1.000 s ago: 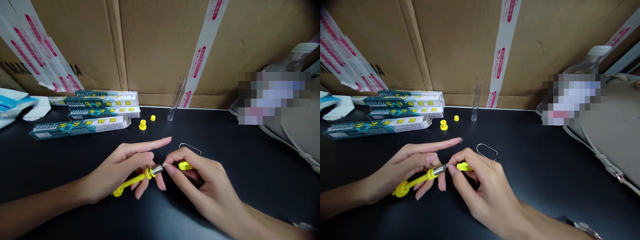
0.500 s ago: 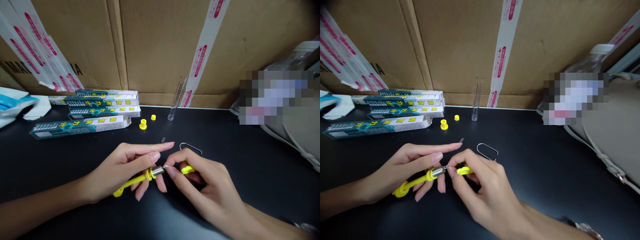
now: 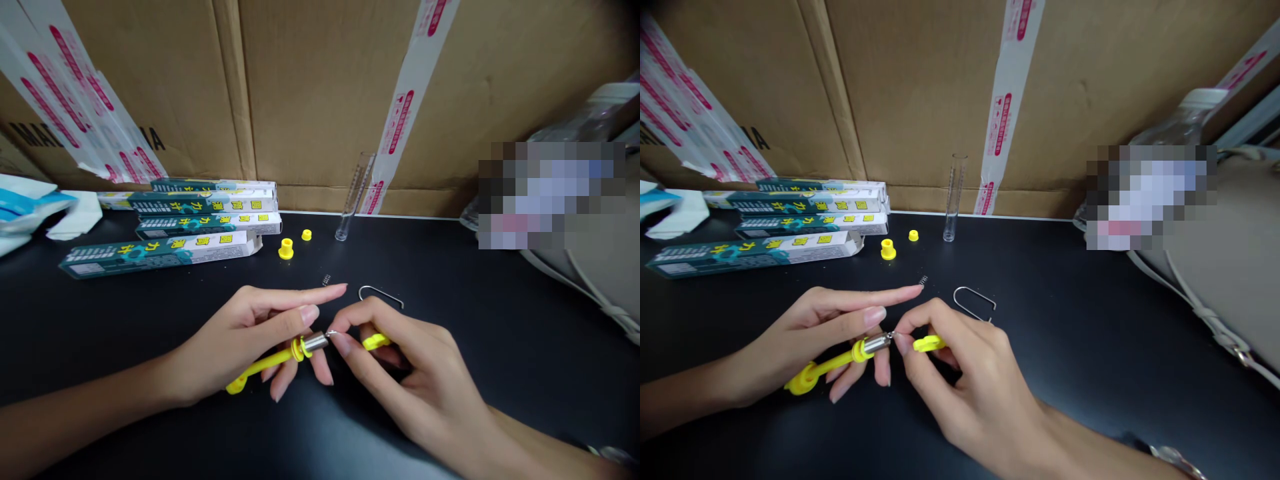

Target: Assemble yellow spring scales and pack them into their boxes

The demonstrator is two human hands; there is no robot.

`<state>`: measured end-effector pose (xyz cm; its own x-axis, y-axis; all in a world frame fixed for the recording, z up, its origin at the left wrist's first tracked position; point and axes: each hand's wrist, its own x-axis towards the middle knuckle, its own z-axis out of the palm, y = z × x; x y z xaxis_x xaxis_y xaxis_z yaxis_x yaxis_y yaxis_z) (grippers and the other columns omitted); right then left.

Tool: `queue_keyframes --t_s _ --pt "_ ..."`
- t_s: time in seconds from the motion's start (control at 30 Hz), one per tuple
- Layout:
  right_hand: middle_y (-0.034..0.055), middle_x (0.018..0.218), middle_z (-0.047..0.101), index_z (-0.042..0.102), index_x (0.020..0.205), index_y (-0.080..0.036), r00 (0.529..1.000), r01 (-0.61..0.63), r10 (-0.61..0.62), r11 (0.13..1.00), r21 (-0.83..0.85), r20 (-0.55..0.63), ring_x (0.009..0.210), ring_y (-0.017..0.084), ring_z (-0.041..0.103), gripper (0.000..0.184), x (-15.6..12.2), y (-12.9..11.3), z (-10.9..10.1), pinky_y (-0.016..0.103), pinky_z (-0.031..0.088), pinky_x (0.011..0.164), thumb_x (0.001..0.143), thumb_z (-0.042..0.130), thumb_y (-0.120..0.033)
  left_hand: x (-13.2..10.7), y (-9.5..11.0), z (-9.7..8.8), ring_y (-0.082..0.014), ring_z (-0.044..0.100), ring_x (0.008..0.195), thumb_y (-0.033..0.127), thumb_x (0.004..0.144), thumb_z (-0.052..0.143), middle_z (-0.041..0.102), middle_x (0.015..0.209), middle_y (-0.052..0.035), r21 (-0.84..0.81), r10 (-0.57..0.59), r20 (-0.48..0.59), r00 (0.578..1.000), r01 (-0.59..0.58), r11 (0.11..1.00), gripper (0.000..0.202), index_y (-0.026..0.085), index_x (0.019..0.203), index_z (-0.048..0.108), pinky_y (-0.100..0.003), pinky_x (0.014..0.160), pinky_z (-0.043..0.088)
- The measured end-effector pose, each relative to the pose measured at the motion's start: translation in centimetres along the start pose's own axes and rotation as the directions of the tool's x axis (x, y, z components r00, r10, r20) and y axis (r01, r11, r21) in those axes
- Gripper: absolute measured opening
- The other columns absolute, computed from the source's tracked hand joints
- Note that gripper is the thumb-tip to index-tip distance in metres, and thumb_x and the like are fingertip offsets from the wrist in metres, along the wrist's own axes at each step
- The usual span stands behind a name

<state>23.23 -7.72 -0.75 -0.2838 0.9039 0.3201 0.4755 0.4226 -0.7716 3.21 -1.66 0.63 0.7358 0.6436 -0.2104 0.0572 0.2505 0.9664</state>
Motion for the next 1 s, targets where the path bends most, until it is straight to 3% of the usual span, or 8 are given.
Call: queue_keyframes --t_s 0.43,0.73,1.0 --pt "-0.0077 0.063 0.057 0.059 0.090 -0.022 0.999 0.026 -0.026 1.000 -0.010 -0.028 0.047 0.007 0.040 0.009 0.08 -0.05 0.08 0.019 0.036 0.045 0.096 0.055 -0.017 -0.13 0.00 0.28 -0.0062 0.053 0.044 0.036 0.099 0.052 0.071 0.071 -0.0029 0.014 0.002 -0.022 1.000 -0.002 1.000 0.036 0.023 0.131 0.063 -0.016 0.041 0.034" --pt "-0.0062 0.066 0.058 0.059 0.092 -0.022 0.998 0.057 -0.057 0.998 -0.001 -0.012 0.049 0.007 0.045 0.008 -0.12 0.10 0.08 0.019 0.037 0.045 0.095 0.054 -0.016 0.19 -0.27 0.22 -0.0085 0.053 0.042 0.046 0.099 0.049 0.072 0.071 -0.0082 0.086 0.043 -0.065 0.997 -0.037 0.996 0.045 0.012 0.118 0.072 -0.019 0.040 0.038" --pt "-0.0071 0.069 0.063 0.058 0.091 -0.022 0.999 0.039 -0.039 0.999 0.011 -0.003 0.051 0.007 0.044 0.009 0.01 0.06 0.11 0.018 0.039 0.049 0.096 0.054 -0.016 0.01 -0.07 0.38 -0.0054 0.053 0.041 0.039 0.100 0.050 0.072 0.071 -0.0030 0.070 -0.011 -0.075 0.997 0.016 0.997 0.041 0.020 0.134 0.060 -0.015 0.040 0.034"
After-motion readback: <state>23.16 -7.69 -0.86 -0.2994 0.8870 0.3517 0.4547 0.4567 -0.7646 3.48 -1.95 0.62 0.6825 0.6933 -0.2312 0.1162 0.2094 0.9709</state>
